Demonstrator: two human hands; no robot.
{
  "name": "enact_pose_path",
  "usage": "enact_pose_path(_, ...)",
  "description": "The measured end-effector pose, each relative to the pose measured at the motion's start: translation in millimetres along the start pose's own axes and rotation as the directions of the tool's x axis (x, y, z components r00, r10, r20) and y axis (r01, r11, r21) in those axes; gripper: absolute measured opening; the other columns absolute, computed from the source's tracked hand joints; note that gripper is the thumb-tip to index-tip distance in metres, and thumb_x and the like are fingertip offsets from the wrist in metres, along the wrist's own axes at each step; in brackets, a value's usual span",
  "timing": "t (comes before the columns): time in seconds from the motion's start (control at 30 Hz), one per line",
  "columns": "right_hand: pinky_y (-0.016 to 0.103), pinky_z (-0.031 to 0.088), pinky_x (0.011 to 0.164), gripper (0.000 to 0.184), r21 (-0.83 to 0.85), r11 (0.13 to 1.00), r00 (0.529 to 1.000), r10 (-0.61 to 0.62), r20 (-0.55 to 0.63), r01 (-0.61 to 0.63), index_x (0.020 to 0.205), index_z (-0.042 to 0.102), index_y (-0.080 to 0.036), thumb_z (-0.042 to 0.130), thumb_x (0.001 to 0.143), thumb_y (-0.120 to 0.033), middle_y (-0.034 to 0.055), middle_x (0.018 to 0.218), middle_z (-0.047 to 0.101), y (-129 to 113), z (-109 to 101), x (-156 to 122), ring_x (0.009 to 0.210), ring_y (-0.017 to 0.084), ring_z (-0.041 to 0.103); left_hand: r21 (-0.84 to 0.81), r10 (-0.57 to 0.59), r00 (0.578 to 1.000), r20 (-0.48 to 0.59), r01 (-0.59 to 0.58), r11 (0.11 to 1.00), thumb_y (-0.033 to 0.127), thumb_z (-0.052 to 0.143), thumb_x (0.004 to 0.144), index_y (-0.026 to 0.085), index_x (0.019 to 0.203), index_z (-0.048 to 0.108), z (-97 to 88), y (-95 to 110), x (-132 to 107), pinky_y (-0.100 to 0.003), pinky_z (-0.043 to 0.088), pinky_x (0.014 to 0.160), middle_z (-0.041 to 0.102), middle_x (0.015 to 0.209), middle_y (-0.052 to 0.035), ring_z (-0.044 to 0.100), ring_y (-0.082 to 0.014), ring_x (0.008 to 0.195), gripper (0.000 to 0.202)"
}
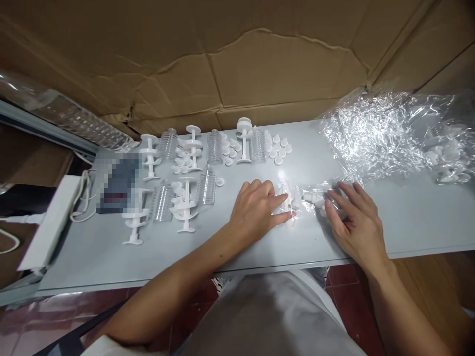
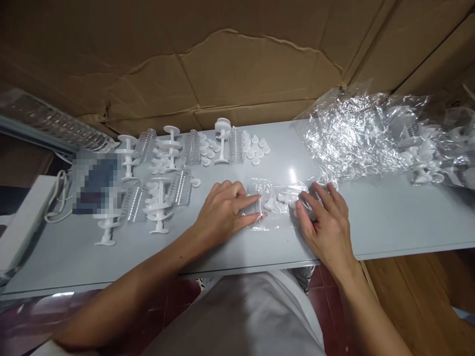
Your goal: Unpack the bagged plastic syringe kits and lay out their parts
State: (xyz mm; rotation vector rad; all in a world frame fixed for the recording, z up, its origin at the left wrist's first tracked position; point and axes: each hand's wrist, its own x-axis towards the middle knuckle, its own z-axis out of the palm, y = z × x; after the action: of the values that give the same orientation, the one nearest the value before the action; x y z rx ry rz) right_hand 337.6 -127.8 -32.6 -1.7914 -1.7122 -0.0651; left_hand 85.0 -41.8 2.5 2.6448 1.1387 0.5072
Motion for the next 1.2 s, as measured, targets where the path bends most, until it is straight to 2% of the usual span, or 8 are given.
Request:
enact_pose_path(0.13, 0.057, 0.055, 0.114, 0.04, 0.083, 0.994, 0.993, 0.076, -0.089, -0.069, 0.141, 0.069, -0.024, 0.057, 0.104, -0.034, 0.0131, 0.152, 0.062, -3.2, -6.1, 0.0, 0.139, 0.032, 0.062, -0.017, -0.012, 0.994, -0.112, 0.01, 1.0, 0.048, 0.074, 0.097, 0.027, 0.108, 0.084, 8.6, -1.7, -6.9, -0.034, 0.034, 0.074, 0.056, 0.083, -0.0032, 0.046, -0.0193, 0.077, 0.025)
enact_pose_path(0.23, 0.055, 0.057, 0.112, 0.04, 0.08, 0.991, 0.983, 0.115, -0.141, -0.104, 0.141, 0.069, -0.022, 0.057, 0.104, -0.031, 0.0147, 0.15, 0.064, -5.3, -9.7, -0.1, 0.134, 0.031, 0.066, -0.041, -0.008, 0.988, -0.152, 0.002, 0.999, 0.057, 0.07, 0.097, 0.027, 0.1, 0.085, 16.3, 3.1, -8.5, -0.035, 0.031, 0.074, 0.057, 0.081, -0.0034, 0.045, -0.019, 0.076, 0.034)
enact_pose_path(0.4, 0.045, 0.067, 0.096, 0.033, 0.081, 0.991, 0.986, 0.116, -0.122, -0.106, 0.131, 0.075, -0.021, 0.065, 0.101, -0.031, 0.0141, 0.144, 0.068, -10.2, -5.7, -2.9, 0.117, 0.029, 0.075, -0.044, -0.052, 0.99, -0.127, 0.047, 0.998, 0.054, 0.063, 0.103, 0.024, 0.103, 0.084, 24.2, 16.0, -2.2, -0.038, 0.031, 0.075, 0.062, 0.083, -0.0044, 0.049, -0.0201, 0.079, 0.037)
enact_pose_path(0.5, 0.047, 0.066, 0.099, 0.031, 0.068, 0.992, 0.989, 0.112, -0.097, -0.106, 0.128, 0.075, -0.023, 0.066, 0.1, -0.031, 0.0125, 0.145, 0.068, -11.6, -3.4, -4.7, 0.117, 0.03, 0.076, -0.1, -0.091, 0.992, -0.083, 0.082, 0.992, 0.046, 0.066, 0.103, 0.024, 0.104, 0.084, 22.9, 18.2, 0.5, -0.04, 0.036, 0.078, 0.065, 0.086, -0.0044, 0.053, -0.0205, 0.08, 0.028)
enact_pose_path(0.7, 0.05, 0.063, 0.105, 0.028, 0.018, 0.993, 0.99, 0.117, -0.077, -0.116, 0.122, 0.078, -0.02, 0.066, 0.1, -0.033, 0.014, 0.141, 0.07, -13.5, -3.0, -3.5, 0.124, 0.032, 0.072, -0.286, -0.171, 0.985, 0.039, 0.175, 0.942, 0.014, 0.076, 0.086, 0.019, 0.103, 0.075, -3.8, 10.5, -18.4, -0.037, 0.052, 0.082, 0.074, 0.101, -0.004, 0.064, -0.0219, 0.093, 0.017)
enact_pose_path(0.8, 0.05, 0.062, 0.105, 0.028, 0.016, 0.994, 0.99, 0.107, -0.093, -0.105, 0.123, 0.078, -0.02, 0.067, 0.1, -0.033, 0.0133, 0.141, 0.07, -12.6, -0.3, -3.9, 0.123, 0.031, 0.072, -0.31, -0.237, 0.971, -0.007, 0.224, 0.924, 0.014, 0.067, 0.091, 0.021, 0.112, 0.073, -28.0, -0.2, -34.5, -0.034, 0.054, 0.08, 0.075, 0.099, -0.0022, 0.068, -0.0192, 0.09, 0.023)
enact_pose_path(1.0, 0.05, 0.062, 0.106, 0.028, 0.013, 0.997, 0.99, 0.071, -0.118, -0.07, 0.123, 0.078, -0.019, 0.07, 0.098, -0.031, 0.0129, 0.139, 0.071, -12.7, 5.9, -5.6, 0.125, 0.031, 0.071, -0.035, -0.303, 0.934, -0.187, 0.302, 0.953, 0.022, 0.066, 0.097, 0.02, 0.106, 0.074, -63.0, -37.0, -31.3, -0.04, 0.051, 0.093, 0.078, 0.104, -0.0054, 0.072, -0.0226, 0.097, 0.013)
enact_pose_path(1.2, 0.051, 0.062, 0.105, 0.027, 0.014, 0.997, 0.99, 0.077, -0.122, -0.076, 0.122, 0.078, -0.019, 0.069, 0.099, -0.031, 0.0122, 0.14, 0.071, -13.6, 8.4, -6.5, 0.124, 0.031, 0.071, 0.154, -0.157, 0.985, -0.078, 0.167, 0.974, 0.02, 0.061, 0.101, 0.022, 0.113, 0.074, -55.4, -62.0, -13.9, -0.057, 0.035, 0.109, 0.082, 0.104, -0.0041, 0.073, -0.0277, 0.103, 0.018)
